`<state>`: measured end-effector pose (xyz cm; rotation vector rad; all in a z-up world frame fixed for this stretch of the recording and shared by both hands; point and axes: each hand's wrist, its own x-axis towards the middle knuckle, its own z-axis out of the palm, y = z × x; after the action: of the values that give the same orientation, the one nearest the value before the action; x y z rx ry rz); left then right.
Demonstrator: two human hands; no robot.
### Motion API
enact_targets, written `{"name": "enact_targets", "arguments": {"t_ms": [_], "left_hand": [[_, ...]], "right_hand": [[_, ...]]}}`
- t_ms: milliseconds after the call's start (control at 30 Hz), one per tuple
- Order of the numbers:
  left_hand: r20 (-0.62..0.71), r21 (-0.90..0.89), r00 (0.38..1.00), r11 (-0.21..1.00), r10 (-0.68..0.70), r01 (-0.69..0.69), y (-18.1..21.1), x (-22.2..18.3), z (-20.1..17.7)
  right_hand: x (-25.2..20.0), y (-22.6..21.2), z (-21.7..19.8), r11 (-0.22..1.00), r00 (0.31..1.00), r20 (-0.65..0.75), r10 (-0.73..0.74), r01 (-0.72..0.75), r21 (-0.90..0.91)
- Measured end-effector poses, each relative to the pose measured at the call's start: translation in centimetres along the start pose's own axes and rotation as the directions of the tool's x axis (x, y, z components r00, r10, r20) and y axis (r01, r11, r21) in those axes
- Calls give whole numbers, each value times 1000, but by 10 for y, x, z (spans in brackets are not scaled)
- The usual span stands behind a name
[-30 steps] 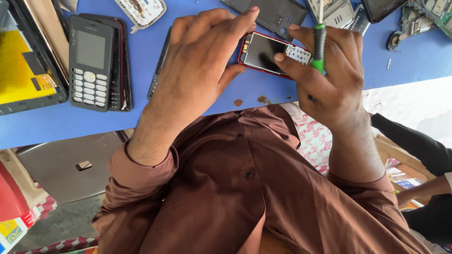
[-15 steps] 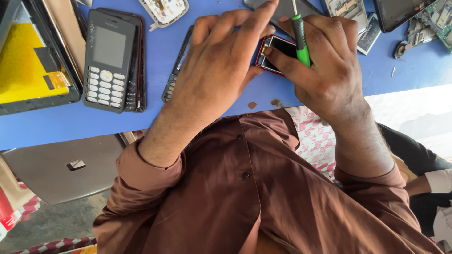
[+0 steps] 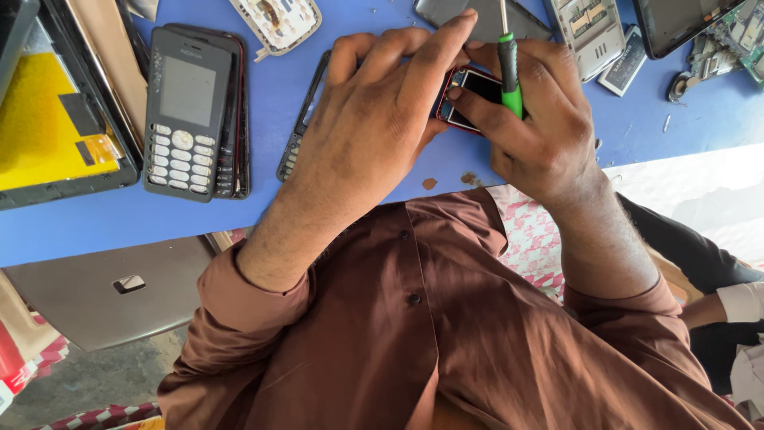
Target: The person uses a screwdriver to manipulate internal components of a disassembled red mobile phone on a blue workbench. They repeatedly pry and adjust parts near the battery and motherboard, then place the keypad assembly back onto the phone body.
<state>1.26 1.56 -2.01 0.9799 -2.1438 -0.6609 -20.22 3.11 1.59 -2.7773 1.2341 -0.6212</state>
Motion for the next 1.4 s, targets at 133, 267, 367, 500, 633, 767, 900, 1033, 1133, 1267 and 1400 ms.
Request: {"name": "enact_targets", "arguments": {"t_ms": [133, 267, 367, 500, 633, 767, 900, 1033, 1133, 1267, 1400], "left_hand": [[28, 8, 999, 1000, -23, 22, 0, -1, 0], [33, 2, 999, 1000, -24, 24, -1, -2, 0], [-5, -5, 1000, 1000, 0, 0, 0, 0, 0], [31, -4, 999, 1000, -24, 25, 1, 2, -3], [27, 13, 1000, 1000, -12, 12, 1, 3, -3], [18, 13, 1000, 1000, 6, -7, 1, 4, -3], [40, 19, 999, 1000, -11, 11, 3, 5, -3], [64, 24, 998, 999, 23, -25, 2, 5, -7], [98, 29, 995, 999, 26, -29, 4, 3, -8], [132, 48, 990, 998, 41, -48, 5, 4, -11], [147, 74, 987, 994, 64, -75, 5, 7, -9]], "right_hand": [[1, -1, 0, 1000, 1000, 0, -1, 1, -13], [3, -1, 1, 1000, 1000, -11, 11, -11, 26], [5, -1, 1, 1000, 1000, -19, -3, 3, 6], [5, 0, 1, 999, 999, -20, -31, 31, -20], [5, 3, 1, 999, 999, -22, -45, 45, -29], [3, 3, 1, 997, 998, -28, -54, 52, -52], [-3, 5, -1, 998, 998, -62, -5, 9, 67], [-15, 8, -5, 987, 982, -170, 86, -61, 148], [-33, 9, -16, 982, 958, -237, 159, -130, 135], [-59, 9, -29, 961, 922, -274, 274, -248, 126], [-76, 8, -36, 954, 939, -174, 296, -280, 111]]}}
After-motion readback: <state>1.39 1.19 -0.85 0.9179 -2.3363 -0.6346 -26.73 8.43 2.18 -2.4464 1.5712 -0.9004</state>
